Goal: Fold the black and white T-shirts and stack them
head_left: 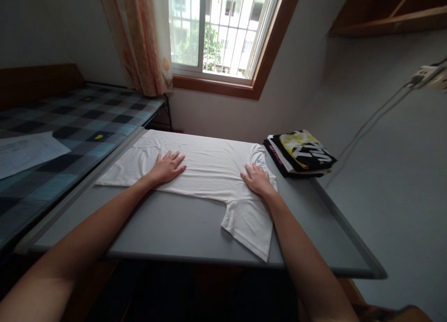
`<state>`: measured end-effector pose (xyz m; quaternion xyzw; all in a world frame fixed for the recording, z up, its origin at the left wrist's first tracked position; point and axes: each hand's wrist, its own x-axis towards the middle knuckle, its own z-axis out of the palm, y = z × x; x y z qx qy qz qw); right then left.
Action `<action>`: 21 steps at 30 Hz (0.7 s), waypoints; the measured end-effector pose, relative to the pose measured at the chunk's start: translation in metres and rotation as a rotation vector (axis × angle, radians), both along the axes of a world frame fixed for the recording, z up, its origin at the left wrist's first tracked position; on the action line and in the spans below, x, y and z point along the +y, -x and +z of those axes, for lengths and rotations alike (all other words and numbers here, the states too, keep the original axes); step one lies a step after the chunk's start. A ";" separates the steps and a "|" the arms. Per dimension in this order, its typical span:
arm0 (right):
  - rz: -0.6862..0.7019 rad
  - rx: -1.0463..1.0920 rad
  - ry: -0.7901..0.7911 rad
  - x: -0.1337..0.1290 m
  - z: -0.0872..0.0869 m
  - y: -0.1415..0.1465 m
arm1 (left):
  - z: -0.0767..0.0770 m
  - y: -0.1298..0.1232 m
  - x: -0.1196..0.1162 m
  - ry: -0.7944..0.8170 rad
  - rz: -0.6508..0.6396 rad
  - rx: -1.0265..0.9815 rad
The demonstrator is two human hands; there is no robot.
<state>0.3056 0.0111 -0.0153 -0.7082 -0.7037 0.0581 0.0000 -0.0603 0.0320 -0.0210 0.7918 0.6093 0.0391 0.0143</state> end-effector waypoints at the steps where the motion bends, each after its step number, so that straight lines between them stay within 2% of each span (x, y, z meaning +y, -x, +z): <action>1: -0.001 -0.002 -0.001 0.000 0.000 0.000 | 0.000 0.000 0.000 0.002 0.001 0.000; 21: 0.011 0.019 -0.014 0.000 -0.001 -0.001 | 0.001 0.001 0.000 0.012 -0.007 -0.007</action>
